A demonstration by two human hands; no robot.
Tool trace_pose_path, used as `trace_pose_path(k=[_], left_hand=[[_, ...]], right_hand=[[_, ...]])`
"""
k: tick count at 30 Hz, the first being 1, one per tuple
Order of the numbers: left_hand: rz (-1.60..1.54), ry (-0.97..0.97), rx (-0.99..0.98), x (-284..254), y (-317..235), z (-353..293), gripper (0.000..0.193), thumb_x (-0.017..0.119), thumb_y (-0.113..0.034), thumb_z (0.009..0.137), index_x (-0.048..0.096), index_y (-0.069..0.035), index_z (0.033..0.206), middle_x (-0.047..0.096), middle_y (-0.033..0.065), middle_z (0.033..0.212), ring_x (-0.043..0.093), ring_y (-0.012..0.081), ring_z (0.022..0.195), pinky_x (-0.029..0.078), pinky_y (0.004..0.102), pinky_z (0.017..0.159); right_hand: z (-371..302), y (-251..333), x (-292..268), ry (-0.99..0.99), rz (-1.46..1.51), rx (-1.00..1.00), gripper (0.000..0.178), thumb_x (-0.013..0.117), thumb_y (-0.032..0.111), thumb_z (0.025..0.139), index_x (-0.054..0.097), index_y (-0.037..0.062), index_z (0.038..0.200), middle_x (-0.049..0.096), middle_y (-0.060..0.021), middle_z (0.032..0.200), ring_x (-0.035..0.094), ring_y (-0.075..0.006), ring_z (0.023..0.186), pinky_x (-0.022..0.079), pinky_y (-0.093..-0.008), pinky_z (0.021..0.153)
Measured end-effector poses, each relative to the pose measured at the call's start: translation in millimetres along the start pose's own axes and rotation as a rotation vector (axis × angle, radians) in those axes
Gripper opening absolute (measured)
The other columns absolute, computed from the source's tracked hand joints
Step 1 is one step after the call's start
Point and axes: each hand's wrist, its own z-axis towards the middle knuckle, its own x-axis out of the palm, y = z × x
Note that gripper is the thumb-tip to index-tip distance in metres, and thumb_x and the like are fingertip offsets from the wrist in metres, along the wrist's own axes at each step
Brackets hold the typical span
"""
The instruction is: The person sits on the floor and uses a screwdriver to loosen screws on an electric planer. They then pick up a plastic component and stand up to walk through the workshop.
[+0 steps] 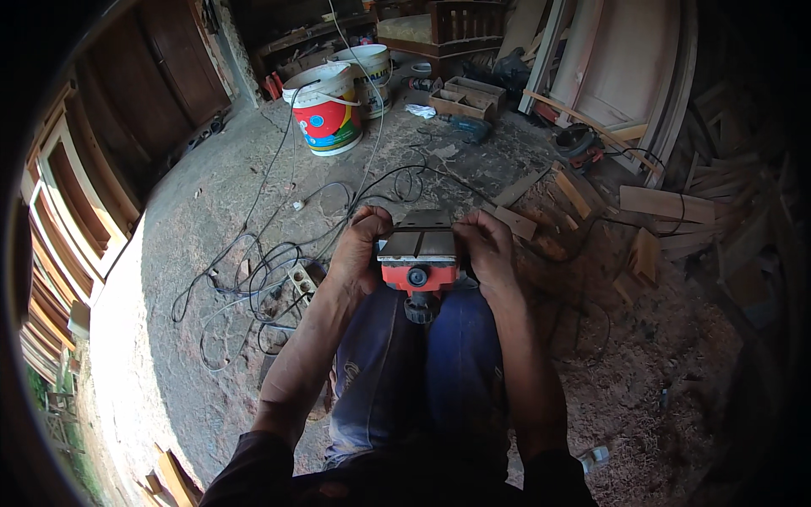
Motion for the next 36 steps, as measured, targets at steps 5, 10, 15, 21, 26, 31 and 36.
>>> trace_pose_path(k=[5,10,15,21,26,31,36], left_hand=[[0.066,-0.015,0.012,3.5,-4.0,-1.6,0.013,0.056,-0.006,0.076,0.053,-0.007,0.088,0.052,0.0022,0.079,0.049,0.0118,0.073,0.041,0.0274,0.066],[0.114,-0.002,0.002,-1.6,-2.8,3.4,0.012,0.059,-0.005,0.075,0.054,-0.007,0.086,0.052,0.0022,0.079,0.049,0.0123,0.072,0.041,0.0275,0.065],[0.089,-0.018,-0.027,1.1,-3.3,6.9,0.013,0.058,-0.005,0.075,0.054,-0.007,0.087,0.052,0.0024,0.078,0.050,0.0130,0.072,0.042,0.0284,0.064],[0.056,-0.017,-0.035,0.2,-2.1,8.5,0.014,0.057,-0.003,0.076,0.054,-0.008,0.088,0.052,0.0025,0.079,0.050,0.0138,0.071,0.043,0.0290,0.064],[0.054,0.002,-0.052,-1.1,-1.5,11.0,0.014,0.057,-0.004,0.076,0.054,-0.009,0.089,0.052,0.0025,0.080,0.051,0.0145,0.072,0.043,0.0302,0.065],[0.084,-0.041,-0.055,2.6,-3.5,8.3,0.014,0.057,-0.005,0.076,0.053,-0.009,0.089,0.052,0.0022,0.080,0.050,0.0142,0.073,0.043,0.0300,0.066],[0.068,-0.049,-0.039,1.2,-1.9,8.0,0.013,0.056,-0.005,0.076,0.053,-0.010,0.088,0.051,0.0017,0.080,0.049,0.0132,0.073,0.041,0.0290,0.066]], right_hand=[[-0.4,1.5,0.6,0.004,0.010,-0.010,0.007,0.061,0.007,0.088,0.063,0.0034,0.082,0.059,0.0019,0.073,0.052,-0.0039,0.066,0.040,-0.0209,0.059],[-1.2,5.0,2.5,0.001,-0.026,-0.017,0.008,0.060,0.007,0.088,0.062,0.0032,0.082,0.059,0.0019,0.073,0.052,-0.0036,0.066,0.040,-0.0207,0.059],[-1.9,6.0,3.0,0.010,-0.015,-0.018,0.008,0.060,0.007,0.088,0.062,0.0035,0.081,0.058,0.0023,0.072,0.051,-0.0033,0.065,0.039,-0.0204,0.058],[-1.2,6.5,3.3,0.016,-0.042,-0.037,0.009,0.061,0.008,0.088,0.061,0.0041,0.080,0.058,0.0027,0.071,0.051,-0.0029,0.065,0.039,-0.0202,0.057],[-1.2,4.7,2.6,0.022,0.002,-0.023,0.009,0.061,0.007,0.088,0.061,0.0041,0.080,0.058,0.0023,0.070,0.052,-0.0030,0.063,0.039,-0.0206,0.055],[-0.6,2.6,1.4,0.015,-0.005,-0.030,0.009,0.061,0.007,0.088,0.061,0.0039,0.080,0.058,0.0018,0.070,0.052,-0.0034,0.061,0.039,-0.0207,0.055],[-2.2,5.5,5.3,0.031,0.027,-0.029,0.008,0.060,0.007,0.089,0.061,0.0031,0.082,0.058,0.0011,0.070,0.052,-0.0041,0.061,0.039,-0.0211,0.054]])
